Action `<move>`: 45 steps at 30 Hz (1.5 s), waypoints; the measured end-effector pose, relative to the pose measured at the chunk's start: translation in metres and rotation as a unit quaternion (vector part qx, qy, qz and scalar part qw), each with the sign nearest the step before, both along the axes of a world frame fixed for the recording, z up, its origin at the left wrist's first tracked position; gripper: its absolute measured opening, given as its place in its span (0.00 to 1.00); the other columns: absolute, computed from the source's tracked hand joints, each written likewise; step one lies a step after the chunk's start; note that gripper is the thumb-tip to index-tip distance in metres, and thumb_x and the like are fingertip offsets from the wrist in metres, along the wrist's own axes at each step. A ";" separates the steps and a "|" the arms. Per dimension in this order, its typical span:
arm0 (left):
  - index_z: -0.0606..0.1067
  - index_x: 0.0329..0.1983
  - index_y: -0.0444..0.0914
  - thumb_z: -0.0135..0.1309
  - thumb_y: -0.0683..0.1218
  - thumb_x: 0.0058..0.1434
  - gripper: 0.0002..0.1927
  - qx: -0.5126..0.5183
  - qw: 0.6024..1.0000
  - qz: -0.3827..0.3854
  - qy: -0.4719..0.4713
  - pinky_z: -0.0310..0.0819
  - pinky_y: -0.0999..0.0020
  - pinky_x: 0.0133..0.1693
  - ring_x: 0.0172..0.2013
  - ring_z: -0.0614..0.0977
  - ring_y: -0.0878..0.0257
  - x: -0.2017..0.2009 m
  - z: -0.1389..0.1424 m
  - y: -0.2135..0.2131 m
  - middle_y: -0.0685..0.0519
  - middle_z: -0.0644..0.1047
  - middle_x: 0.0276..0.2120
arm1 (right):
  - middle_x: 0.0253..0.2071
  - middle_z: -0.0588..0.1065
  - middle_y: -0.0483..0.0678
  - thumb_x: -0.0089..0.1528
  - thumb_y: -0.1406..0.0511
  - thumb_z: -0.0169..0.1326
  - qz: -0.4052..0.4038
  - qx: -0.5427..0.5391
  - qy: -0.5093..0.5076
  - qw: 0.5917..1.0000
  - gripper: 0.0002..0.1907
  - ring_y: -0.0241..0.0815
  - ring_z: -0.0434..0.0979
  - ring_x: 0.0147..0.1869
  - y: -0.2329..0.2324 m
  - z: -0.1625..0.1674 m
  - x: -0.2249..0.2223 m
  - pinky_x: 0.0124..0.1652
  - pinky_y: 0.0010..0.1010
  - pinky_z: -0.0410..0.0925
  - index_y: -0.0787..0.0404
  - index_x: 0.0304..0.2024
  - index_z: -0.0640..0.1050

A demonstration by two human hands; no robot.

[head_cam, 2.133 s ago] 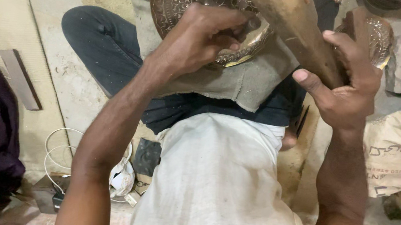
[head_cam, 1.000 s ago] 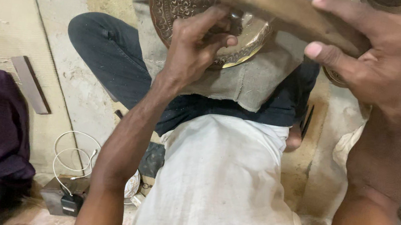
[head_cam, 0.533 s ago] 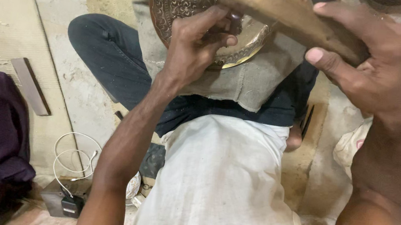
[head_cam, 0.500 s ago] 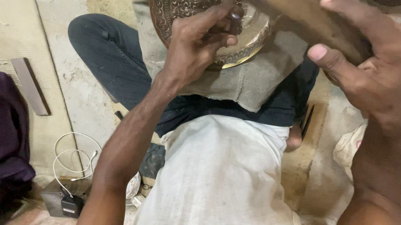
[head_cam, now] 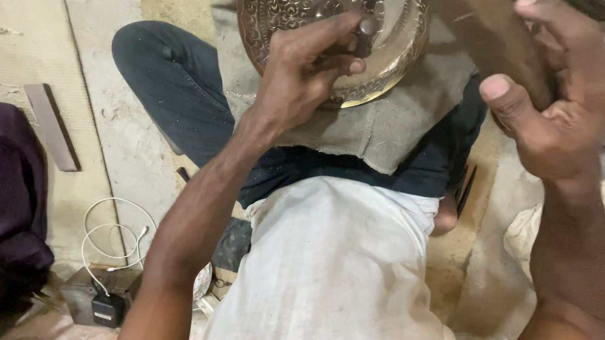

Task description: The person sits on the floor with an engraved brass plate on their lap and decorates it by hammering. They hold a small punch against the plate's patterned surface with one hand and strike it with a wooden mallet held in the other hand, repositioning the punch repeatedly across the design.

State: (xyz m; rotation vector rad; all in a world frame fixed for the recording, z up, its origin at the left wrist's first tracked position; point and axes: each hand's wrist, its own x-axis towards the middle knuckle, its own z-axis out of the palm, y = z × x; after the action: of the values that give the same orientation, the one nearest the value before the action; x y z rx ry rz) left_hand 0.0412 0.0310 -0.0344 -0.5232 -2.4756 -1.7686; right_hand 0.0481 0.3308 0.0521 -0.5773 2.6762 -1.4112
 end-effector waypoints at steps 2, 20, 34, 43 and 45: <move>0.77 0.50 0.38 0.64 0.35 0.61 0.15 0.001 1.000 0.000 -0.013 0.86 0.69 0.35 0.38 0.87 0.64 0.000 -0.002 0.000 0.50 0.83 0.37 | 0.48 0.78 0.55 0.67 0.62 0.67 0.019 0.026 0.007 0.999 0.27 0.41 0.81 0.51 0.000 0.003 0.001 0.50 0.28 0.72 0.63 0.65 0.73; 0.77 0.56 0.36 0.58 0.30 0.62 0.19 -0.002 1.000 -0.017 0.010 0.87 0.69 0.39 0.40 0.86 0.64 0.003 -0.009 -0.004 0.50 0.82 0.39 | 0.54 0.77 0.53 0.67 0.62 0.66 0.019 -0.015 -0.003 1.000 0.28 0.37 0.79 0.55 -0.012 0.002 0.004 0.52 0.27 0.71 0.61 0.66 0.71; 0.76 0.58 0.38 0.60 0.32 0.62 0.21 0.007 0.999 -0.038 0.021 0.87 0.65 0.45 0.44 0.87 0.61 -0.001 0.008 -0.006 0.50 0.82 0.44 | 0.42 0.79 0.52 0.65 0.59 0.67 -0.017 0.051 -0.004 0.999 0.29 0.38 0.79 0.42 0.001 -0.005 0.022 0.42 0.28 0.70 0.62 0.65 0.74; 0.75 0.63 0.38 0.62 0.36 0.65 0.22 -0.030 0.997 -0.061 0.038 0.86 0.65 0.41 0.40 0.87 0.62 -0.013 0.008 -0.005 0.50 0.84 0.42 | 0.39 0.77 0.43 0.62 0.55 0.71 -0.095 -0.218 -0.023 0.971 0.33 0.30 0.79 0.34 -0.020 -0.013 0.007 0.35 0.22 0.71 0.55 0.61 0.67; 0.75 0.63 0.38 0.62 0.36 0.65 0.22 -0.042 0.997 -0.055 0.046 0.85 0.65 0.39 0.39 0.86 0.63 -0.014 0.010 -0.004 0.50 0.84 0.41 | 0.39 0.78 0.45 0.60 0.57 0.71 -0.066 -0.142 -0.019 0.987 0.33 0.34 0.80 0.35 -0.018 -0.010 0.006 0.35 0.25 0.71 0.57 0.62 0.68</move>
State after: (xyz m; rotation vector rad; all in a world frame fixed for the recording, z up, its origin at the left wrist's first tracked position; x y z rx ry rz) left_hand 0.0277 0.0269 -0.0248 -0.7441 -2.5128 -1.6406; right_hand 0.0543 0.3129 0.0424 -0.3887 2.5422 -1.8378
